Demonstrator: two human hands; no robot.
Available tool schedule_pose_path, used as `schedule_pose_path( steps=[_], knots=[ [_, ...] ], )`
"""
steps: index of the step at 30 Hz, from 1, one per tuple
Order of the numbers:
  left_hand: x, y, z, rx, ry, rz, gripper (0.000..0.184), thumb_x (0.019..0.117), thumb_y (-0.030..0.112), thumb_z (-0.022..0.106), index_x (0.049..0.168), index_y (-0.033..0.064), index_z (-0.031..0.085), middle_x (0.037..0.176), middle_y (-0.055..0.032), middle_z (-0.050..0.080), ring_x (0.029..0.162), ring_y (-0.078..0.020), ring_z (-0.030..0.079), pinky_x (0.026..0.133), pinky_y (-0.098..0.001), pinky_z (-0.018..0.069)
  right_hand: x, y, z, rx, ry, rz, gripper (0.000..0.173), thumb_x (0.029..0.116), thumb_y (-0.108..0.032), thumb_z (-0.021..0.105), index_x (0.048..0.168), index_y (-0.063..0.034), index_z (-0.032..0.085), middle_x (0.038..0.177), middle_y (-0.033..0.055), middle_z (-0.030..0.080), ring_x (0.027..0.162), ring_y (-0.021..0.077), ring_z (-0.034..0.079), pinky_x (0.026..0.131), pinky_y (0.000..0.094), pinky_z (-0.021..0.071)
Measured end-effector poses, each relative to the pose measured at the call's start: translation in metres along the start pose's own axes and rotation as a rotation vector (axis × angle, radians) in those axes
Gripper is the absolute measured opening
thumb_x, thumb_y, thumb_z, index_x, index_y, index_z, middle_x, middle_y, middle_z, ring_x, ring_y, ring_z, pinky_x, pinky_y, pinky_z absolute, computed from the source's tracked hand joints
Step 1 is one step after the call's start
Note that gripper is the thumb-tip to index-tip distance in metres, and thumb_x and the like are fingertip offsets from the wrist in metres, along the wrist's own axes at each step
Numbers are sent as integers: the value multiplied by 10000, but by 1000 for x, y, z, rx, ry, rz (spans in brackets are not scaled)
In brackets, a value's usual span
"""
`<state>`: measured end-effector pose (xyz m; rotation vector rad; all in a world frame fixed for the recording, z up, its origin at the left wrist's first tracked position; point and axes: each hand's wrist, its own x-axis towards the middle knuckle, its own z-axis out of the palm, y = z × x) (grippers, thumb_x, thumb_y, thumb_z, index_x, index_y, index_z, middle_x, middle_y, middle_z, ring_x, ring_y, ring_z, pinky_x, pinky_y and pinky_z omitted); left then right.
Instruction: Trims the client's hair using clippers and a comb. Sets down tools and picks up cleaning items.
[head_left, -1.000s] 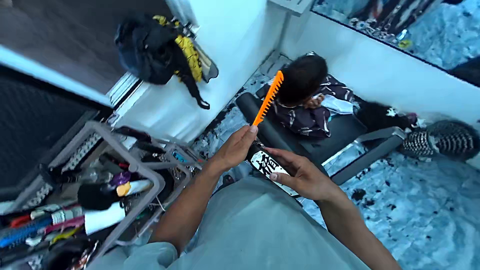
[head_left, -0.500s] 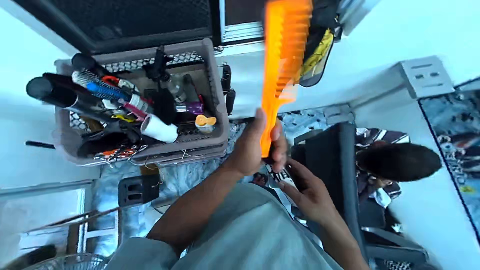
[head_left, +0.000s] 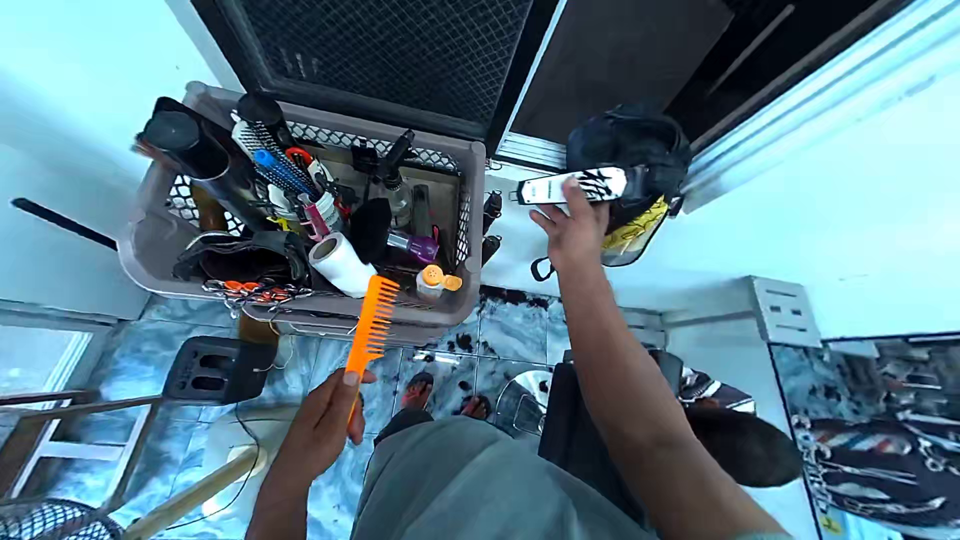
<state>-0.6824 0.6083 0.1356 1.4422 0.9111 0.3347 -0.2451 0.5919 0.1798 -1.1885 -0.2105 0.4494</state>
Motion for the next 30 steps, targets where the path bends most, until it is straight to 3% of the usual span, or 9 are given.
schedule_pose_path(
  steps=[6,11,14,18,22,25,27,28,30],
  knots=[
    [-50,-34,-15,-104,329,-65,401,1103,382,320,1261,66,509,601,23,538,456,-141,580,462,-354,583,17,41,14,-201,46,26,651,981,-225,727,1480,-56,344,1137,215,670,814,343,742,669,495,661],
    [-60,-28,-20,-59,354,-24,350,1092,302,353,1246,65,559,622,23,566,485,-132,598,503,-349,594,11,47,-3,-191,83,-15,687,978,-215,728,1506,-79,310,1157,218,651,811,343,737,671,510,655],
    [-25,27,-13,284,290,128,407,1085,305,380,1223,8,622,729,-33,634,603,-141,634,583,-362,580,16,62,-12,-19,147,226,599,1039,-302,622,1505,-66,329,1215,186,612,871,279,707,734,426,638],
    [68,113,19,722,183,135,383,1097,312,420,1258,60,659,900,-186,696,840,-365,690,771,-612,548,20,100,-39,505,215,723,387,1061,-382,496,1341,-117,462,1193,108,635,1020,194,699,829,290,612],
    [163,153,55,906,38,96,450,1094,384,381,1265,82,666,1178,-215,692,1135,-425,652,915,-674,504,-28,108,-51,265,202,739,581,1099,-457,357,1527,-68,305,1369,178,583,1163,248,661,930,356,581],
    [178,160,55,814,68,192,572,1106,489,314,1413,94,594,1311,-205,659,1236,-391,624,1029,-656,473,-87,107,-105,-136,90,541,451,1131,-317,309,1312,48,502,1024,137,690,891,218,702,798,406,595],
    [178,160,46,1065,194,120,493,1092,374,442,1442,42,543,1381,-249,592,1227,-468,596,944,-687,492,-135,98,-147,-235,103,479,315,1110,-183,364,1175,49,566,685,9,569,593,146,618,672,394,612],
    [183,151,43,1220,213,71,459,1028,277,573,1387,-8,564,1378,-284,565,1201,-506,586,906,-706,494,-161,94,-167,-250,123,505,271,1098,-140,400,1227,49,544,669,19,564,562,157,617,655,402,619],
    [194,127,43,1417,197,0,425,883,97,716,1283,-21,633,1383,-286,553,1221,-502,561,987,-704,445,-200,80,-192,-245,122,589,378,1071,-86,480,1430,8,407,945,157,671,714,252,716,701,427,643]
  ],
)
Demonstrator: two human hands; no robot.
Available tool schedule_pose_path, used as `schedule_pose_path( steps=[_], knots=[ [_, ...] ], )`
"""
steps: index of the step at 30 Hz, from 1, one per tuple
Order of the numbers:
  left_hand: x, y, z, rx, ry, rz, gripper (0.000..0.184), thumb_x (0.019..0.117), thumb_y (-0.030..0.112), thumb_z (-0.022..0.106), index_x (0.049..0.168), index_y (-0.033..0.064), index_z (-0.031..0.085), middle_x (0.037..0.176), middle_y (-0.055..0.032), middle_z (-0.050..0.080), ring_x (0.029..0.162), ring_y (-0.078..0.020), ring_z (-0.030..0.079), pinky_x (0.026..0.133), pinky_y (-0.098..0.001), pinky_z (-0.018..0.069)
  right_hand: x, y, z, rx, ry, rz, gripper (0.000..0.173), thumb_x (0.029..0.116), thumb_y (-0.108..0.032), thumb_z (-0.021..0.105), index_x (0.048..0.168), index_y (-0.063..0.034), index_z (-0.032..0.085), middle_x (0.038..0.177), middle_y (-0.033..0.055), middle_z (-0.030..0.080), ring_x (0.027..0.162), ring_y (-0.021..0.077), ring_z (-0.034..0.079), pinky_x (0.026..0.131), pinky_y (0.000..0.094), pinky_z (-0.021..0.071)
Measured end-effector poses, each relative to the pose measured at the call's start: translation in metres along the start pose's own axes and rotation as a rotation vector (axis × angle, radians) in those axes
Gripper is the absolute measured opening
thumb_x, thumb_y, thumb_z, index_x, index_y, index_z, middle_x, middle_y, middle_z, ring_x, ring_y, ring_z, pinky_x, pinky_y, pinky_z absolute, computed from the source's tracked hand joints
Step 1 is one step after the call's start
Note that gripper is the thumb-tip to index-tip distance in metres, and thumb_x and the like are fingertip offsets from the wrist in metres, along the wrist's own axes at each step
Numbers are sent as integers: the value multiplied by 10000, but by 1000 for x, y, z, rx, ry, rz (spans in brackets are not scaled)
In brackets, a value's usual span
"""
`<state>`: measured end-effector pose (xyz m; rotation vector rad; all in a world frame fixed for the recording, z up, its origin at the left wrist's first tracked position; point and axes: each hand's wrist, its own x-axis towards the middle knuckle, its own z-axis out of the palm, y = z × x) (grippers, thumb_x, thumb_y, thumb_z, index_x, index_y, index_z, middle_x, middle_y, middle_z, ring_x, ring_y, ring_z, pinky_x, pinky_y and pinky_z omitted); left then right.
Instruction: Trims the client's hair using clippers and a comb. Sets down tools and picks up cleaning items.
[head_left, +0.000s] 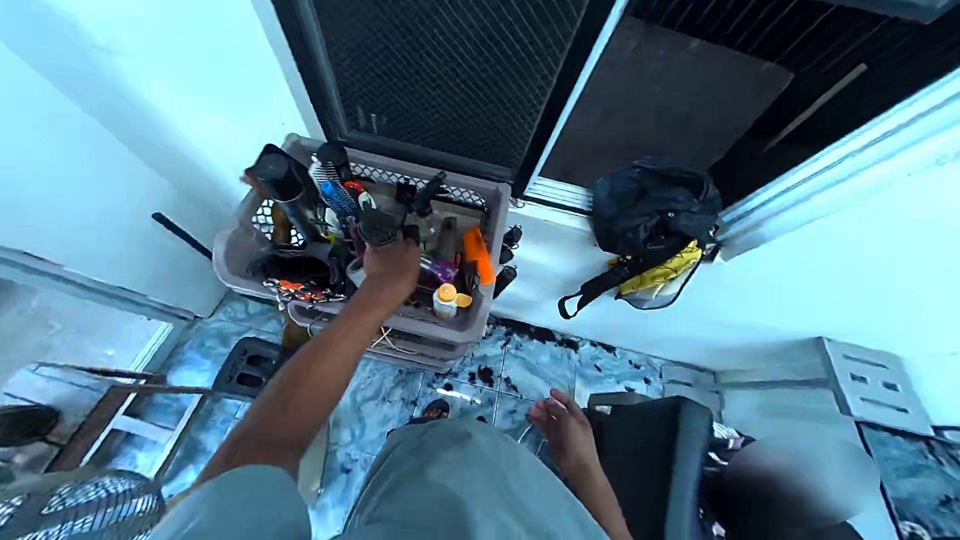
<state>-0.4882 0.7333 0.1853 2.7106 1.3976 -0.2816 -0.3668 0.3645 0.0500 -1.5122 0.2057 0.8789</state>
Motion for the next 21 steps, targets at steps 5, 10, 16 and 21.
schedule_pose_path(
  steps=[5,10,16,21],
  knots=[
    [2,0,-17,-169,211,82,305,1040,147,519,1293,11,623,1525,-243,455,1218,-526,570,920,-704,496,-43,-42,22,-310,-253,-377,590,997,-170,624,1497,40,391,1307,202,653,1025,284,730,824,432,643],
    [-78,20,-79,-412,506,621,282,1080,258,474,1072,53,666,1565,-173,434,1422,-440,418,1022,-598,476,-85,-129,91,-637,-190,-1136,1006,827,-526,835,1585,-91,336,1606,248,344,1417,325,471,1026,483,551],
    [-81,-17,-31,-875,272,777,854,880,565,729,1522,94,420,1626,-129,377,1487,-282,384,1195,-501,383,-68,-104,110,-693,-368,-812,450,986,-359,678,1276,-21,616,990,102,692,805,155,670,739,382,602],
    [-34,-15,61,-466,81,528,837,885,399,776,1504,-51,438,1590,-299,367,1493,-468,332,1208,-641,263,-88,5,30,-305,-264,-167,399,1044,-349,584,1194,20,583,880,111,646,695,169,645,645,350,567]
  ],
)
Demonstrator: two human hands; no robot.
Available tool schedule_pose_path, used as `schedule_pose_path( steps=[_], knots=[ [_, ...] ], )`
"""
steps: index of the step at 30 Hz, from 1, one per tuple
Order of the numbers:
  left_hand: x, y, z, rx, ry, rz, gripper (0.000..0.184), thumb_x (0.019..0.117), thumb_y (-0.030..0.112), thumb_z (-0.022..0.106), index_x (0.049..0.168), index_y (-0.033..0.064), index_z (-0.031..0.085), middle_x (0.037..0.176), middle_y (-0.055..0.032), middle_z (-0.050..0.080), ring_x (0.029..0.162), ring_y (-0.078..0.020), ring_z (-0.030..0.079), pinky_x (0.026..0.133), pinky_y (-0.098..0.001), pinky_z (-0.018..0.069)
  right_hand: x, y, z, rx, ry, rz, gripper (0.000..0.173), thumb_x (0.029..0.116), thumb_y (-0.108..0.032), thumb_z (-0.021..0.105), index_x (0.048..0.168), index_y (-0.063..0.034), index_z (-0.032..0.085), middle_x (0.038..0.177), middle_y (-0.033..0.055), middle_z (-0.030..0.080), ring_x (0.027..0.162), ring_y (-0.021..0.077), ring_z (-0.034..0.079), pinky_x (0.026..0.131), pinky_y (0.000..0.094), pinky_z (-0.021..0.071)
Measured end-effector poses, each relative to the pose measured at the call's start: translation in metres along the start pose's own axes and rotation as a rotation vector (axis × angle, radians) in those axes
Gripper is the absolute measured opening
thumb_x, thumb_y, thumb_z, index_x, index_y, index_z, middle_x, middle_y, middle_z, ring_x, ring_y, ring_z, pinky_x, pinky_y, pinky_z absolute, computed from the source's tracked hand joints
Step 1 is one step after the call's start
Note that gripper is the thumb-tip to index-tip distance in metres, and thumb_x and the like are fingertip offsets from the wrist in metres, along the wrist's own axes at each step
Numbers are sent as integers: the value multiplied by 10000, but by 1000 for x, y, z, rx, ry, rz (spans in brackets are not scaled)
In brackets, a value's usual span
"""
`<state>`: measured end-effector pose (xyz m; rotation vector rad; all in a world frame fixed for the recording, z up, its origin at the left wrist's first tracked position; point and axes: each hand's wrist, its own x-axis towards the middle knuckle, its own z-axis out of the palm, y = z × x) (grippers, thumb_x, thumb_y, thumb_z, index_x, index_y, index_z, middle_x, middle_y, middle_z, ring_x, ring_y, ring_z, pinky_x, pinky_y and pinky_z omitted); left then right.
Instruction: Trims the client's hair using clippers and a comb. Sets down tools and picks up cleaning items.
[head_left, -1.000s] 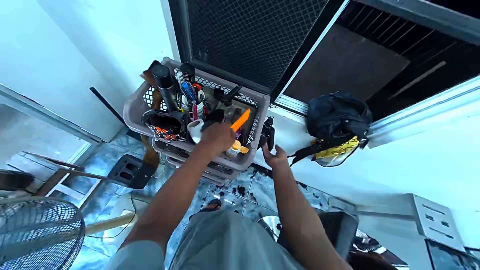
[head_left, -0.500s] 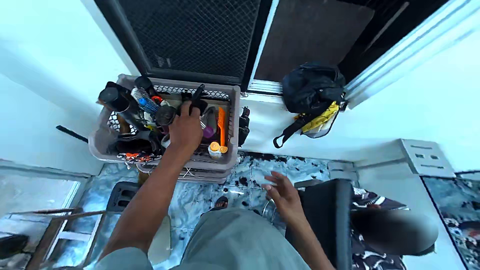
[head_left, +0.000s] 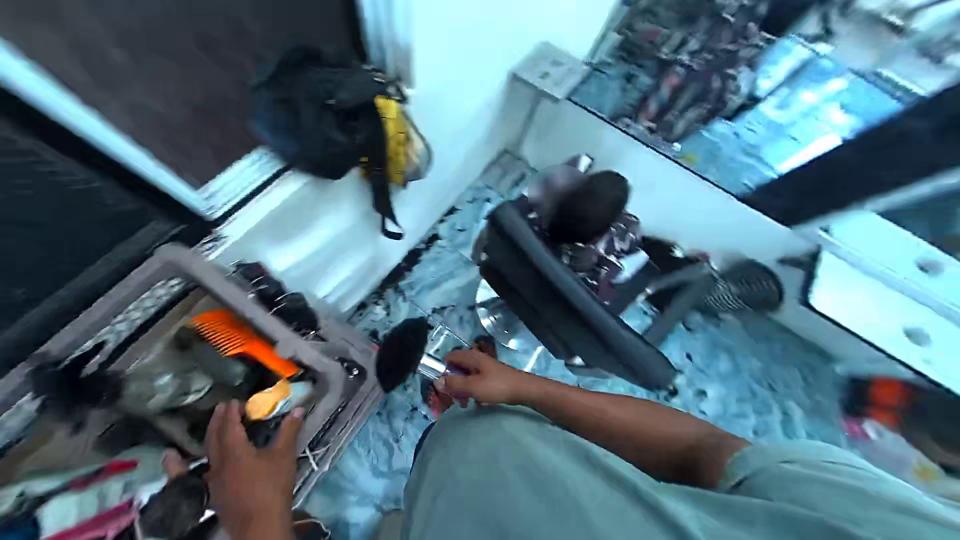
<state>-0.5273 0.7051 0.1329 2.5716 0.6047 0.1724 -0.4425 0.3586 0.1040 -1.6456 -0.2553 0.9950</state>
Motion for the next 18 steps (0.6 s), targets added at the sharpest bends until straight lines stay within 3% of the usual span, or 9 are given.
schedule_pose_path(
  steps=[2,4,6,8,10,13,16,18],
  knots=[
    [5,2,16,-3,23,9,670,936,382,725,1407,-60,548,1542,-298,438,1464,-452,391,1199,-614,296,-33,28,-7,164,121,84,381,1038,-326,598,1250,-10,571,978,106,676,778,177,679,661,358,586],
    [7,7,24,-25,32,2,673,950,401,701,1409,-64,538,1476,-311,504,1399,-462,469,1159,-623,339,-60,44,-12,230,232,51,424,1010,-292,650,1336,-45,537,1113,109,683,891,187,698,707,371,603],
    [6,19,24,-97,88,75,692,934,377,722,1362,-122,505,1357,-382,541,1277,-501,543,1077,-618,421,-79,48,-15,174,360,-14,449,969,-250,696,1331,-31,545,1144,95,690,961,157,696,814,359,606],
    [7,37,15,-195,142,298,710,917,344,723,1329,-179,476,1324,-399,544,1242,-417,584,1069,-480,476,-90,45,-15,79,517,-64,422,931,-202,741,1287,-3,629,1150,94,717,1030,124,697,939,348,589],
    [14,74,-4,-246,115,628,616,922,339,728,1234,-156,537,1171,-344,618,1105,-337,640,982,-429,530,-96,41,-17,17,613,-157,415,910,-167,748,1267,15,645,1180,96,713,1108,99,669,1014,322,552],
    [20,158,-38,-3,-69,1081,500,945,402,689,1209,-22,664,1093,-267,683,1006,-410,684,853,-593,557,-107,38,-24,-62,673,-271,392,894,-144,732,1236,27,645,1138,98,722,1083,97,679,989,324,566],
    [6,241,-64,318,-202,1424,421,965,373,664,1290,107,683,1073,-205,671,1028,-441,645,819,-632,524,-126,42,-27,-121,686,-345,270,894,-139,711,1126,-1,700,1022,83,733,973,103,698,904,351,594],
    [-17,287,-73,528,-205,1601,358,996,350,627,1263,114,671,1062,-185,659,995,-434,650,799,-619,528,-143,48,-28,-136,704,-343,265,879,-157,707,1106,-19,710,1016,88,728,962,127,695,902,385,587]
  ],
)
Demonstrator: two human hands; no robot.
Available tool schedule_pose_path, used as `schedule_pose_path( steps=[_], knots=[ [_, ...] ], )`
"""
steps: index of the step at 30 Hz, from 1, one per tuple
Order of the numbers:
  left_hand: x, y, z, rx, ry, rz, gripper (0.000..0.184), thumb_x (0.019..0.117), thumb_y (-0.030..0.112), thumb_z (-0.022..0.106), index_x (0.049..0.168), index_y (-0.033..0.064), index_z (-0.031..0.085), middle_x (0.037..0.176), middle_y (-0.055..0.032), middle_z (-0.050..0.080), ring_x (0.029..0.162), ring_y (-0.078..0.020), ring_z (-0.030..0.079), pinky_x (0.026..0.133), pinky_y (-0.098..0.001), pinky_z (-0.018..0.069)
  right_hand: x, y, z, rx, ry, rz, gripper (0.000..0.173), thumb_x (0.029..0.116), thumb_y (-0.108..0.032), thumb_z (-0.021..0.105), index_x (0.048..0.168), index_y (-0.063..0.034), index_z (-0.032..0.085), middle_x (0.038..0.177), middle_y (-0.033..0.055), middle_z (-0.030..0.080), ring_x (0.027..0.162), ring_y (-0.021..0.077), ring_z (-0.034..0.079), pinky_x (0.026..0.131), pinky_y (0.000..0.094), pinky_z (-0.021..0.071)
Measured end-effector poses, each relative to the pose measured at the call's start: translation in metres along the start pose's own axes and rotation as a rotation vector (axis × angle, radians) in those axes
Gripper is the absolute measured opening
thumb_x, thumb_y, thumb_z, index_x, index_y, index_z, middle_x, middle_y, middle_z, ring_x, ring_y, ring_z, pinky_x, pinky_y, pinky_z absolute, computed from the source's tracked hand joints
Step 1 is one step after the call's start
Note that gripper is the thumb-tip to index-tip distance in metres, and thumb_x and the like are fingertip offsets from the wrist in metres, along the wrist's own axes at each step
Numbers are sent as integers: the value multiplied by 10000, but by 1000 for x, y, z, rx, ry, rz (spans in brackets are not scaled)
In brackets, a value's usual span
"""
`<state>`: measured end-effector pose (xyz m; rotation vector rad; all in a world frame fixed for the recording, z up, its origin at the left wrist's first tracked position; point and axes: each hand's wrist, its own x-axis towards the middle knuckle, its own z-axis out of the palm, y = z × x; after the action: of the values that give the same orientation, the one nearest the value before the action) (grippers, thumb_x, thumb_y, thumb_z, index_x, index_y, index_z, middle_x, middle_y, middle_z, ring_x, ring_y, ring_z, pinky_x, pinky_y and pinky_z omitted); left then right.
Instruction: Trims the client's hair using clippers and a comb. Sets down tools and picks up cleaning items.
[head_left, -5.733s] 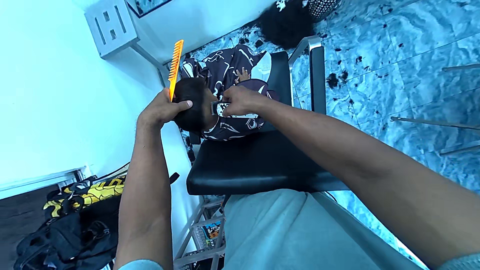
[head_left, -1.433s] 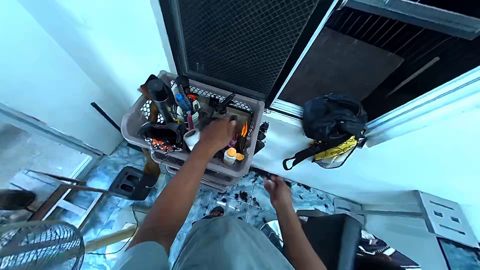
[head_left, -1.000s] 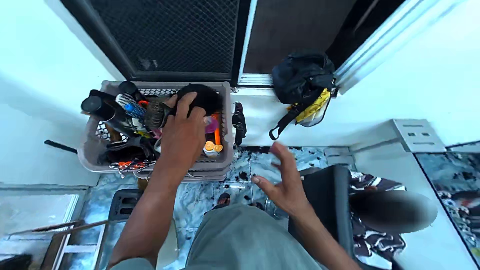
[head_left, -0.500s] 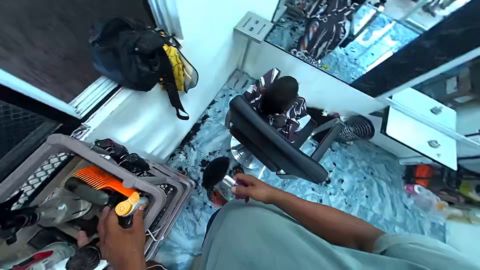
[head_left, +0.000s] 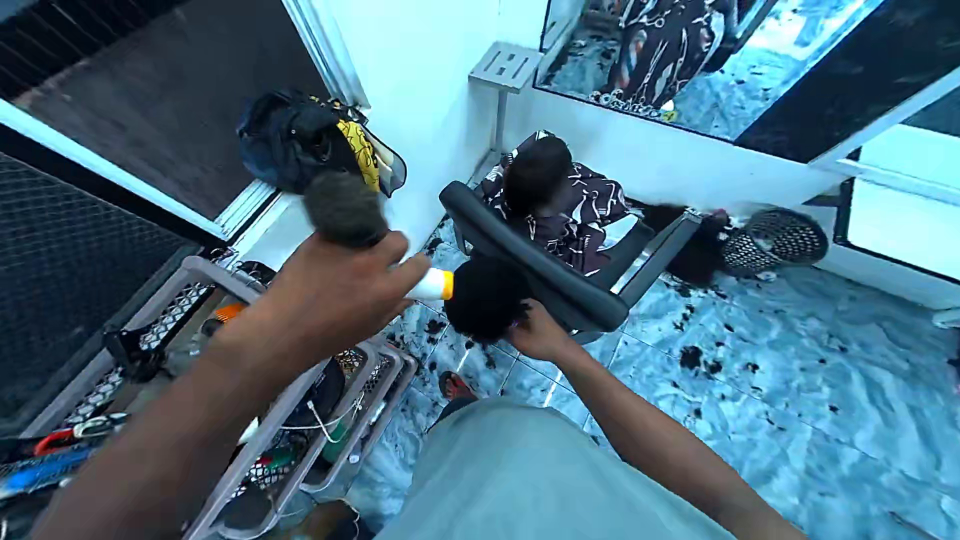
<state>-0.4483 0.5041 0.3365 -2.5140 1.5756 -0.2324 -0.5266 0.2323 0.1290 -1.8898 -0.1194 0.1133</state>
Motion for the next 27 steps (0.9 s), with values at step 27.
schedule_pose_path(
  steps=[27],
  knots=[
    [-186,83,183,-512,570,-1696,682,965,432,698,1480,49,467,1384,-234,598,1269,-385,598,1070,-619,474,-87,51,-98,104,9,173,474,790,-121,799,1227,-30,639,1039,71,751,897,180,745,793,398,654]
  ],
)
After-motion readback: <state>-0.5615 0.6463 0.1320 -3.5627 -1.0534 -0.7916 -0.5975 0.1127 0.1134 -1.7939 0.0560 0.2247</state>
